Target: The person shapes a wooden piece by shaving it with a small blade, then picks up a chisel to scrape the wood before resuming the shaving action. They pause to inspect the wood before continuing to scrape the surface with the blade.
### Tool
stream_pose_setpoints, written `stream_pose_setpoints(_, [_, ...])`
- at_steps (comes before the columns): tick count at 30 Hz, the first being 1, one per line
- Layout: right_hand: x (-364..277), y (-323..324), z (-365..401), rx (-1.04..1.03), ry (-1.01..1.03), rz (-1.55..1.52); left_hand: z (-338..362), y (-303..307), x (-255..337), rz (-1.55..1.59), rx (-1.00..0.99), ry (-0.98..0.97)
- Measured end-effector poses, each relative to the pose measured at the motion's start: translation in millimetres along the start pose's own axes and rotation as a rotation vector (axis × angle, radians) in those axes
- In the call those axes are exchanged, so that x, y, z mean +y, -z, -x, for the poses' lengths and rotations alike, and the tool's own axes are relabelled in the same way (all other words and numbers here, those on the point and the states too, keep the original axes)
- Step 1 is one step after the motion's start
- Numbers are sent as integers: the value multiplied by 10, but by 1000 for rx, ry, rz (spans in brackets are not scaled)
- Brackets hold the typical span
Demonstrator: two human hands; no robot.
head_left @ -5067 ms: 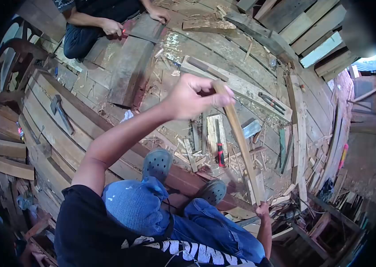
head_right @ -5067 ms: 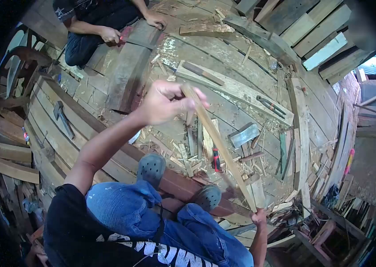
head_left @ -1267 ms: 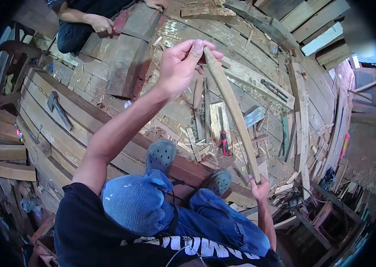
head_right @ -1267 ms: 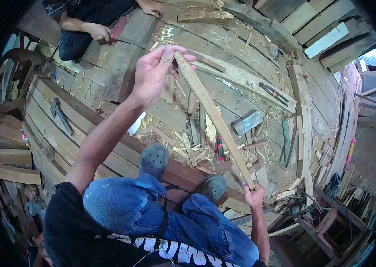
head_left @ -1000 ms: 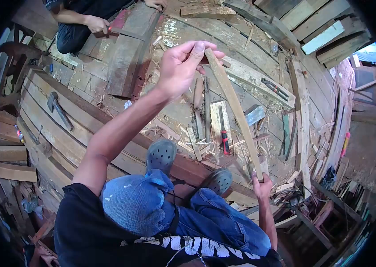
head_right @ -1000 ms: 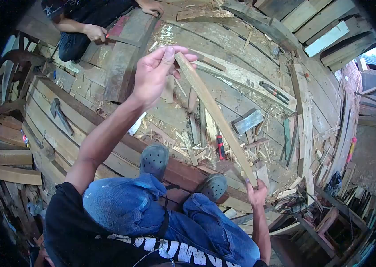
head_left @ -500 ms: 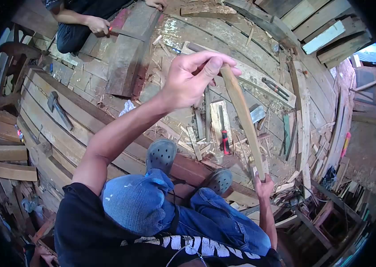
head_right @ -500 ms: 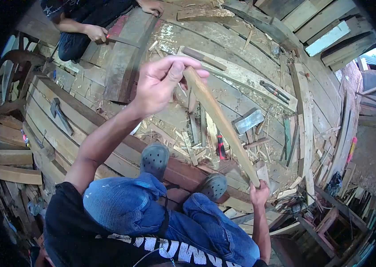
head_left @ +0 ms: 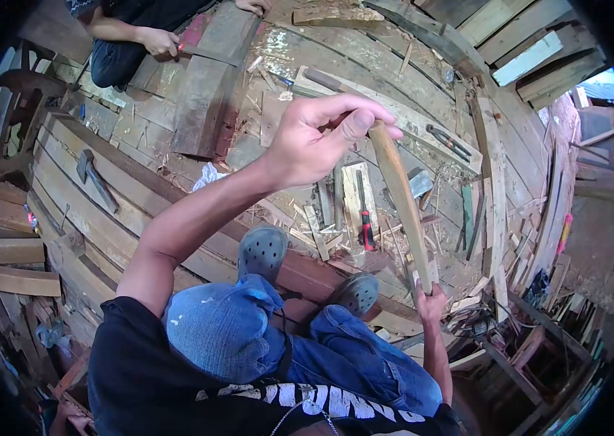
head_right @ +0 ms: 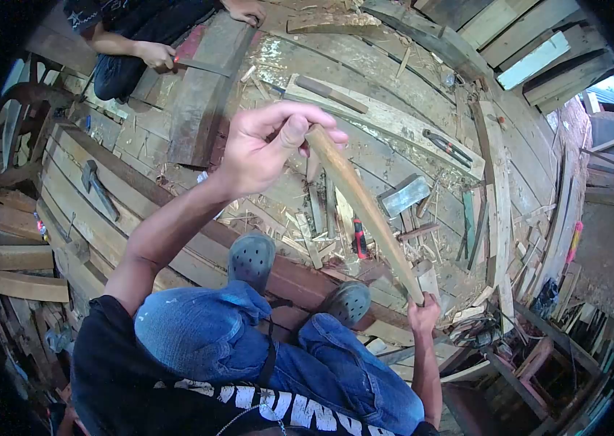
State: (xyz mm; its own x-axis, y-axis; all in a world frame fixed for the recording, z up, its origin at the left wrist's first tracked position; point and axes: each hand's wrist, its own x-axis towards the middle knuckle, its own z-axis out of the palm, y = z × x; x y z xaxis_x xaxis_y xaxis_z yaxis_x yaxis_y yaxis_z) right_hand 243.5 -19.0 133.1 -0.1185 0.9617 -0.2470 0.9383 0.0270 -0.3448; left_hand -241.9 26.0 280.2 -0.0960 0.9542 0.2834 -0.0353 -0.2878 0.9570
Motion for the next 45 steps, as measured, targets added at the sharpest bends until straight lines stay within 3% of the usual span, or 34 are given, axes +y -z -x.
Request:
stream_pose_setpoints(2, [7, -2, 0, 6, 8, -14, -15, -15, 9, -14, -17, -125])
stream_pose_setpoints(19, [84, 0, -1, 21, -20, -1, 29, 3, 50, 5, -53, -10])
stream_pose_setpoints(26, [-76, 99, 34, -287, -78, -156, 6, -56, 9, 45, -8, -127])
stream_pose_setpoints(31, [-94, 134, 23, -550, -125, -239, 9, 0, 88, -11, -59, -83])
stream_pose_setpoints(45, [-69, 175, -53, -760, -128, -429, -18, 19, 51, 21, -45, -105])
